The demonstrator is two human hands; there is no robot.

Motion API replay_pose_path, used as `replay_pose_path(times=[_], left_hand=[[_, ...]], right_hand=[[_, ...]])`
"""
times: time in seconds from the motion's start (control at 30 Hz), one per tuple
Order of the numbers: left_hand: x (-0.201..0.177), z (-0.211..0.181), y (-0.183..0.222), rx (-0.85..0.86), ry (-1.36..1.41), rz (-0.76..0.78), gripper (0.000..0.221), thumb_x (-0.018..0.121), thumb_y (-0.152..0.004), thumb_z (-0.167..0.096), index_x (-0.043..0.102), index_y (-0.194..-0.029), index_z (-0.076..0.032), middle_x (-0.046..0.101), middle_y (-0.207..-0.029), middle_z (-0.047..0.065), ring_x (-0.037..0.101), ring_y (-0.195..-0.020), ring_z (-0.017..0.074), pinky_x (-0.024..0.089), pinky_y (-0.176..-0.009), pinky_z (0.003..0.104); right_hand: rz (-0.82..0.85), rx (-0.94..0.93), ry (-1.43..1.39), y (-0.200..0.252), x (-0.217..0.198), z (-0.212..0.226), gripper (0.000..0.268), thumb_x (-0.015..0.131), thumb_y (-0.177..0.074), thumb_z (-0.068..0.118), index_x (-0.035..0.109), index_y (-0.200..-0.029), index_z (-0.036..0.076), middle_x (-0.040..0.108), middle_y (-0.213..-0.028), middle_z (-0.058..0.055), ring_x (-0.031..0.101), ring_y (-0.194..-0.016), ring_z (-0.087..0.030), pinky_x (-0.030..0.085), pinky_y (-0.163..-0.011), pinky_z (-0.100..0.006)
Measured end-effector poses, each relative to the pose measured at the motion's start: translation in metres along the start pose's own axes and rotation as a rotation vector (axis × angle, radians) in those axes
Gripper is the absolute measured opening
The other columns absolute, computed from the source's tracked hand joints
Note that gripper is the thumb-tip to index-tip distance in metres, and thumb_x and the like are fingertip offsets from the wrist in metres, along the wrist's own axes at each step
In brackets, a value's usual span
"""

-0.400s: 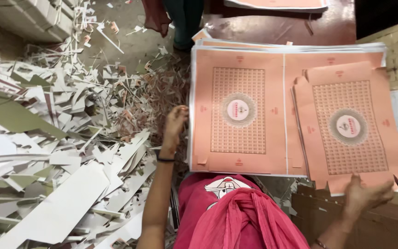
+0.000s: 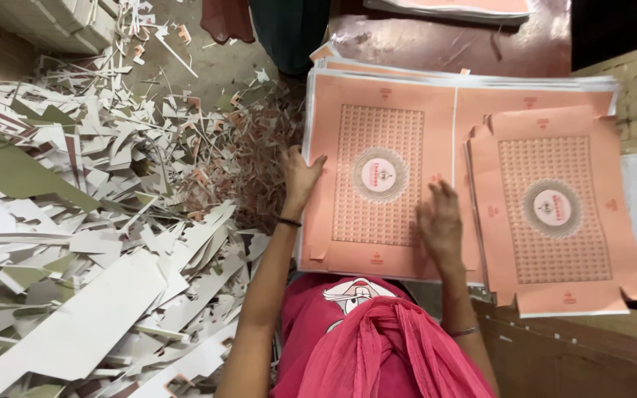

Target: The person separates sheets of printed paper from a stack by hand, peeling off the excess strips and folding the individual sheets.

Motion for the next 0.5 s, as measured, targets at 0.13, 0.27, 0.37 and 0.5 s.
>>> replay_pose_path(times=[0.13, 0.27, 0.37, 0.5], left_hand=[[0.01, 0.012, -0.006, -0.183, 0.049, 0.072, 0.073, 0.085, -0.074, -0.038, 0.055, -0.121, 0.008, 0.056, -0.126, 0.03, 0.055, -0.12, 0.0435, 0.049, -0.1, 0.053], [0.02, -0.009, -0.021, -0.172, 0.11, 0.116, 0.082, 0.089, -0.079, -0.041, 0.05, -0.126, 0.013, 0.052, -0.125, 0.035, 0.058, -0.111, 0.0439, 0.054, -0.091, 0.054], [0.016, 0.0, -0.027, -0.236, -0.032, 0.12, 0.075, 0.085, -0.081, -0.047, 0.055, -0.125, 0.006, 0.054, -0.122, 0.028, 0.06, -0.109, 0.038, 0.054, -0.091, 0.051], [0.019, 0.036, -0.052, -0.416, 0.162, 0.145, 0.063, 0.075, -0.078, -0.044, 0.058, -0.12, 0.0, 0.05, -0.126, 0.017, 0.071, -0.098, 0.0341, 0.066, -0.082, 0.045]], right_hand=[[0.074, -0.075, 0.096, -0.001, 0.016, 0.009, 0.048, 0.067, -0.092, 0.019, 0.057, -0.134, -0.002, 0.053, -0.144, -0.025, 0.055, -0.13, -0.041, 0.046, -0.109, -0.048], [0.108, -0.128, 0.134, -0.011, 0.015, 0.013, 0.051, 0.07, -0.087, 0.02, 0.059, -0.133, 0.0, 0.056, -0.141, -0.022, 0.056, -0.126, -0.039, 0.048, -0.104, -0.047], [0.141, -0.169, 0.074, -0.019, 0.009, 0.012, 0.047, 0.071, -0.09, 0.021, 0.061, -0.132, 0.003, 0.058, -0.141, -0.017, 0.058, -0.126, -0.035, 0.05, -0.104, -0.044], [0.204, -0.157, 0.024, -0.027, 0.005, 0.01, 0.046, 0.072, -0.087, 0.02, 0.063, -0.129, 0.005, 0.059, -0.14, -0.013, 0.06, -0.124, -0.034, 0.051, -0.1, -0.043]])
Point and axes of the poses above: each hand's wrist, its own y-axis away from the middle knuckle, its own x-axis out of the palm, z = x × y, the point moved 10 cm from there along -y, towards the middle knuckle
